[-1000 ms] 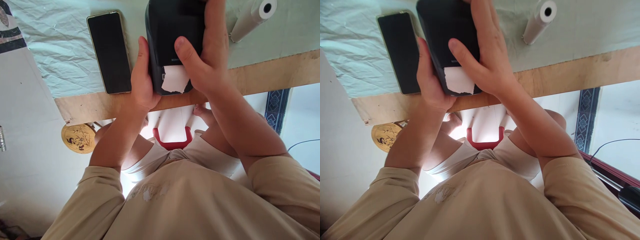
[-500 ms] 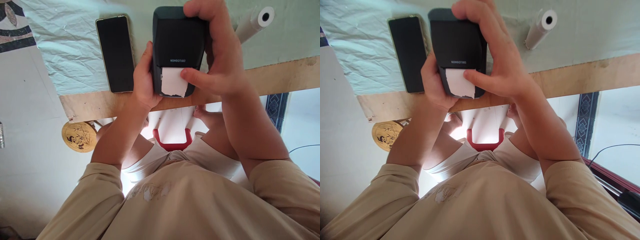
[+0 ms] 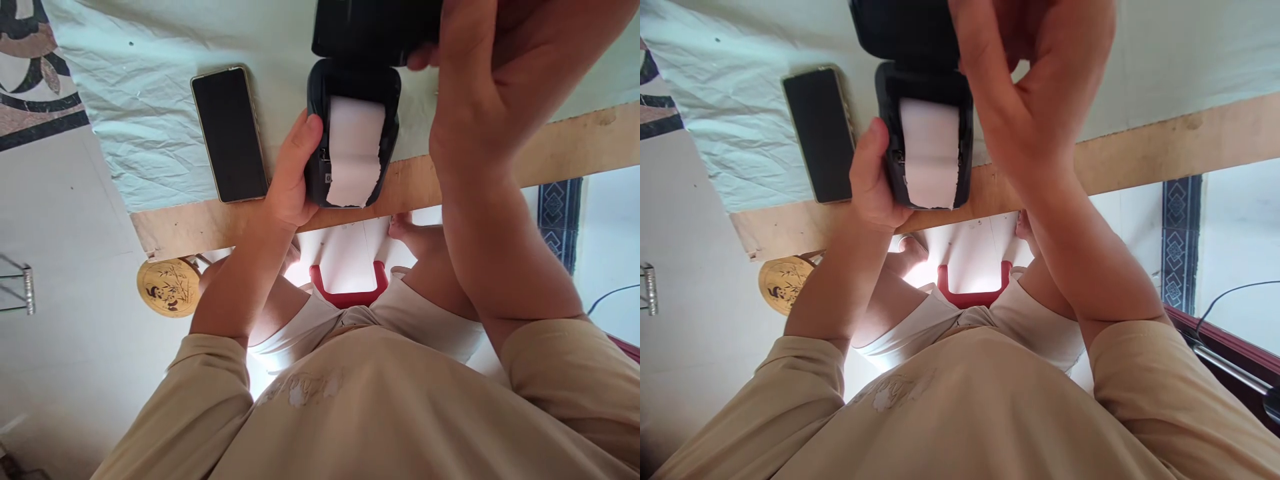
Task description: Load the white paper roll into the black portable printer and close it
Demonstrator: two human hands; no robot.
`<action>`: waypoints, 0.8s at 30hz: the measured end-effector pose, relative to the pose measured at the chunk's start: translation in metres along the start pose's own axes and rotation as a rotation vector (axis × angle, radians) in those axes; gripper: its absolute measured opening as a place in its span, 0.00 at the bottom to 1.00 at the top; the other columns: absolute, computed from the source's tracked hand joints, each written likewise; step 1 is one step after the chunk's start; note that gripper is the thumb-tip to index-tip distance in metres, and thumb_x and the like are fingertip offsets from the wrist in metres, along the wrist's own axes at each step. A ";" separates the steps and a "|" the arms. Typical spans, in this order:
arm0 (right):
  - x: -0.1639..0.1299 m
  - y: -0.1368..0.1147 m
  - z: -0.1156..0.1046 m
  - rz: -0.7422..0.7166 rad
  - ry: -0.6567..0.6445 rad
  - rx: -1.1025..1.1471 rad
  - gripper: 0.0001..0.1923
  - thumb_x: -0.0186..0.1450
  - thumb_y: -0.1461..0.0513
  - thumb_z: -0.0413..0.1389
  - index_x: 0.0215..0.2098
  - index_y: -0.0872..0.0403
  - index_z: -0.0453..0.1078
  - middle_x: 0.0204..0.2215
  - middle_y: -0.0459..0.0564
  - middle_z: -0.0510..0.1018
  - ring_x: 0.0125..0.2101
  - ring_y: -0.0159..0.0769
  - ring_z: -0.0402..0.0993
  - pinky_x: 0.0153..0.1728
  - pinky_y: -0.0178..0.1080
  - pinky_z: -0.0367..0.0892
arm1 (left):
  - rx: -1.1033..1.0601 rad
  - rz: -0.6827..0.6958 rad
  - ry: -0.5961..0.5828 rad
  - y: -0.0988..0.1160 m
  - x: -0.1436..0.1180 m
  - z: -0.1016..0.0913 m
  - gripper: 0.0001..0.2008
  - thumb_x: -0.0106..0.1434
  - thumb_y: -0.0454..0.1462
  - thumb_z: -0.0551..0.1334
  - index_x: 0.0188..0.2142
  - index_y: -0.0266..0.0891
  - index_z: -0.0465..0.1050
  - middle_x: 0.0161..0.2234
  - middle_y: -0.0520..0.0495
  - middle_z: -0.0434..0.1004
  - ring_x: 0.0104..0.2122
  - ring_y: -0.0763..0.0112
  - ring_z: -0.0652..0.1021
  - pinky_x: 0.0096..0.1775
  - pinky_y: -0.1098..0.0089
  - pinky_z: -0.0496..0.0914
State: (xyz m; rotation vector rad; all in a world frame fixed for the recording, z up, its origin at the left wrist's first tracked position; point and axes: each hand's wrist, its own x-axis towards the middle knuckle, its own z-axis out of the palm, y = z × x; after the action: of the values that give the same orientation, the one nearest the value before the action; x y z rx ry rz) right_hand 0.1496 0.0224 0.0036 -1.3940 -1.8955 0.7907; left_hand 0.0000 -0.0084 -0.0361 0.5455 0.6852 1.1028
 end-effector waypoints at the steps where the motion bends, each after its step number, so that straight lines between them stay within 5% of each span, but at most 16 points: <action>1: -0.004 -0.001 -0.001 -0.004 -0.008 -0.015 0.19 0.68 0.52 0.42 0.50 0.49 0.65 0.37 0.49 0.70 0.50 0.37 0.66 0.39 0.36 0.69 | 0.003 -0.014 -0.001 0.000 0.000 0.000 0.15 0.63 0.49 0.56 0.34 0.42 0.72 0.31 0.50 0.74 0.32 0.72 0.75 0.34 0.71 0.69; 9: -0.021 -0.001 -0.007 -0.106 0.095 -0.399 0.11 0.61 0.59 0.52 0.40 0.48 0.73 0.37 0.45 0.74 0.39 0.34 0.71 0.38 0.38 0.64 | 0.011 0.007 -0.001 0.001 0.000 0.004 0.12 0.64 0.46 0.56 0.37 0.41 0.70 0.32 0.51 0.73 0.32 0.73 0.75 0.36 0.71 0.69; 13: -0.016 -0.007 -0.004 -0.055 -0.027 -0.578 0.15 0.59 0.58 0.52 0.44 0.47 0.73 0.44 0.42 0.75 0.39 0.37 0.72 0.35 0.38 0.60 | 0.016 -0.008 -0.007 -0.002 0.002 0.000 0.11 0.63 0.47 0.56 0.37 0.43 0.70 0.32 0.51 0.73 0.33 0.71 0.75 0.35 0.70 0.67; 18: -0.014 -0.016 -0.009 0.024 -0.156 -0.671 0.19 0.53 0.60 0.57 0.45 0.47 0.69 0.32 0.46 0.75 0.32 0.39 0.69 0.30 0.37 0.55 | 0.028 -0.057 -0.052 -0.002 0.004 -0.006 0.08 0.60 0.46 0.61 0.35 0.47 0.71 0.32 0.50 0.74 0.32 0.68 0.73 0.34 0.68 0.65; 21: -0.016 -0.020 -0.017 -0.005 -0.137 -0.585 0.19 0.52 0.62 0.57 0.43 0.48 0.68 0.32 0.44 0.75 0.33 0.36 0.70 0.33 0.37 0.56 | 0.013 -0.071 -0.046 0.000 0.003 -0.005 0.08 0.61 0.46 0.61 0.34 0.46 0.71 0.31 0.51 0.73 0.31 0.71 0.72 0.34 0.69 0.66; 24: -0.019 -0.018 -0.023 -0.087 -0.055 -0.204 0.17 0.52 0.64 0.55 0.41 0.54 0.68 0.37 0.45 0.73 0.34 0.30 0.71 0.28 0.33 0.54 | -0.012 -0.052 -0.035 0.003 0.003 -0.001 0.10 0.62 0.45 0.59 0.33 0.42 0.70 0.30 0.50 0.73 0.31 0.72 0.74 0.35 0.71 0.68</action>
State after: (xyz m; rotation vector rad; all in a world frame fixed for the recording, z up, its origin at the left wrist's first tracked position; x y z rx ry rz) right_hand 0.1617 0.0017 0.0285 -1.4113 -2.1130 0.6131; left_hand -0.0023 -0.0042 -0.0352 0.5327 0.6586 1.0458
